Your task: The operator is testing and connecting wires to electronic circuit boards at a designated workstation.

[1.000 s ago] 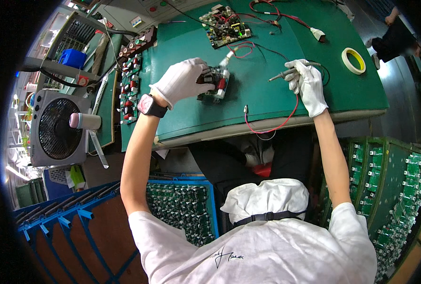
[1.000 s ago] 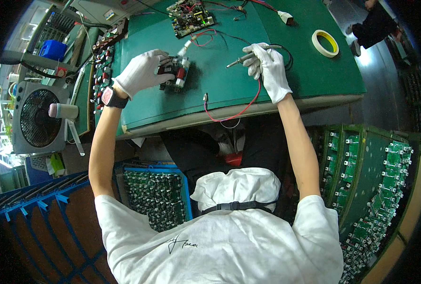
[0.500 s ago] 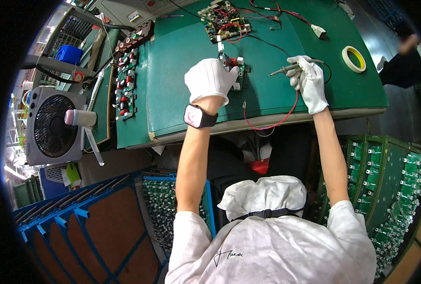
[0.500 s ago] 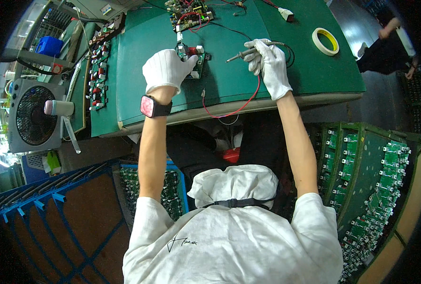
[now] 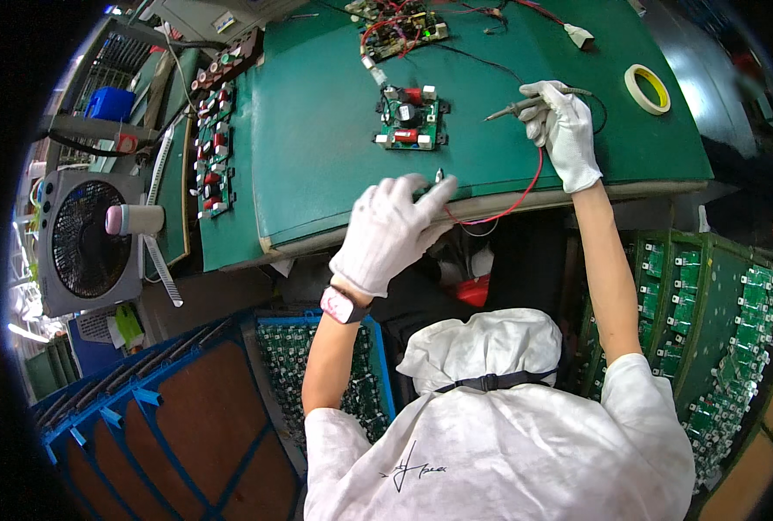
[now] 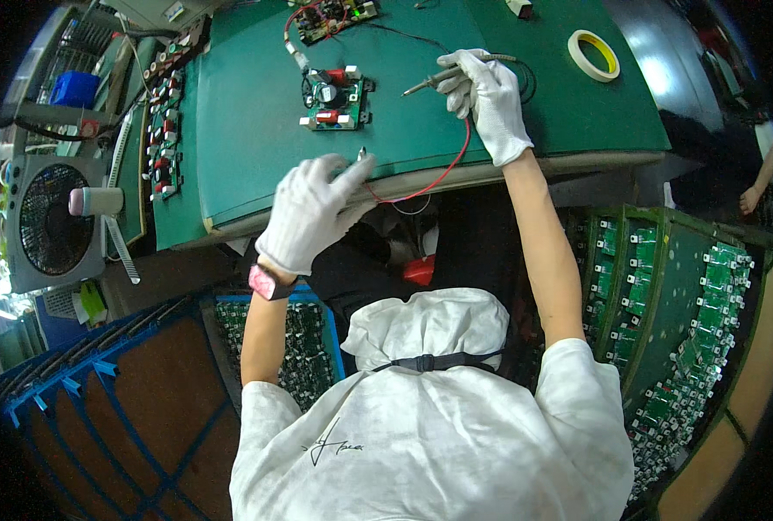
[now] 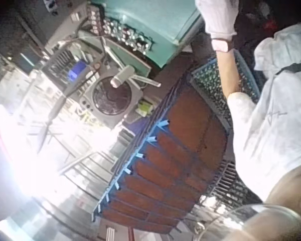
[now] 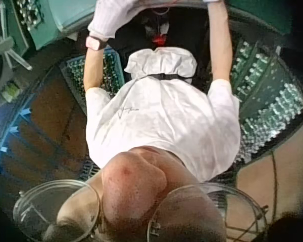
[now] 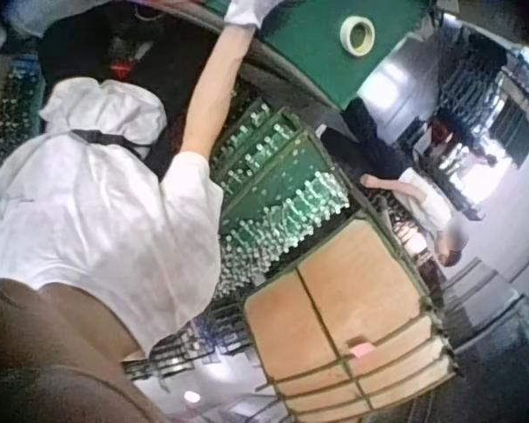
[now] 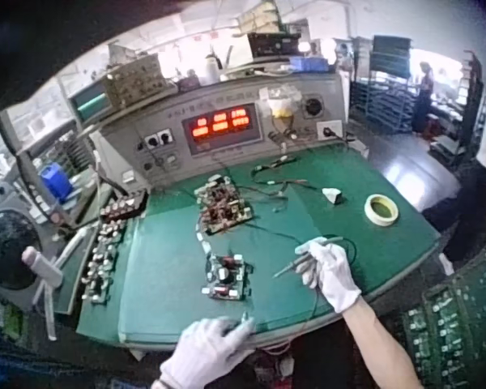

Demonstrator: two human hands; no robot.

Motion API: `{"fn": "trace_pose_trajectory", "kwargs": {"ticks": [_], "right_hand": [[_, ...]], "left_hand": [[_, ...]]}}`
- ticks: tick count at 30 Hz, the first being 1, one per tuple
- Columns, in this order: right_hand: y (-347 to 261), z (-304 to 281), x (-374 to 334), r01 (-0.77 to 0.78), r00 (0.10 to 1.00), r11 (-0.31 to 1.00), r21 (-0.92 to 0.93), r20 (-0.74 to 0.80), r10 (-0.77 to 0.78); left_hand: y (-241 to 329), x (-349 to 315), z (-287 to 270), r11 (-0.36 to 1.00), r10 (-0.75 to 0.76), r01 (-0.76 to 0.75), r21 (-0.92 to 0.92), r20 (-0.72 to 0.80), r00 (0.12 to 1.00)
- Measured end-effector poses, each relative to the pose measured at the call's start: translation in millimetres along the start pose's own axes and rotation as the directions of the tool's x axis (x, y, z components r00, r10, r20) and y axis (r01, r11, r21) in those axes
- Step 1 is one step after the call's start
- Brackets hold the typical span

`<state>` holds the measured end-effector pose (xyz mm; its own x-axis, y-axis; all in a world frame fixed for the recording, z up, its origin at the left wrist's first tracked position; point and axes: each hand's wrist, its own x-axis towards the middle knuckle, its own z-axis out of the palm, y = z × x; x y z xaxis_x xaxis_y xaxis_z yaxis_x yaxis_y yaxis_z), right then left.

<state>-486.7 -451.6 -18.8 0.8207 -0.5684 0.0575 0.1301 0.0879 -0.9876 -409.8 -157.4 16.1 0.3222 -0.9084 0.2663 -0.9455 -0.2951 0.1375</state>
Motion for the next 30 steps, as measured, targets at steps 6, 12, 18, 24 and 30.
{"fn": "trace_pose_trajectory", "kwargs": {"ticks": [6, 12, 18, 24, 30], "right_hand": [[5.7, -9.0, 1.4, 0.008, 1.000, 0.995, 0.102, 0.002, -0.008], [-12.8, -7.5, -18.8, 0.044, 0.992, 0.971, 0.234, 0.101, -0.069], [-19.8, 28.7, -25.2, 0.069, 0.980, 0.990, 0.119, 0.175, -0.090], [-1.0, 46.5, -14.0, 0.026, 0.999, 0.996, -0.089, 0.048, -0.022], [-0.7, 53.7, -17.7, 0.024, 1.000, 0.991, -0.132, 0.009, -0.023]], "left_hand": [[-7.4, -3.7, 29.0, 0.984, 0.151, -0.141, 0.106, -0.094, 0.984], [-42.7, -6.1, -5.6, 0.990, 0.085, -0.130, -0.050, -0.518, 0.851], [-93.5, 23.2, 15.8, 0.519, -0.663, 0.076, -0.851, -0.345, 0.664], [-109.7, 44.0, 33.2, 0.406, -0.575, 0.146, -0.902, -0.128, 0.808], [-107.5, 49.0, 39.5, 0.486, -0.557, 0.154, -0.860, -0.169, 0.813]]}}
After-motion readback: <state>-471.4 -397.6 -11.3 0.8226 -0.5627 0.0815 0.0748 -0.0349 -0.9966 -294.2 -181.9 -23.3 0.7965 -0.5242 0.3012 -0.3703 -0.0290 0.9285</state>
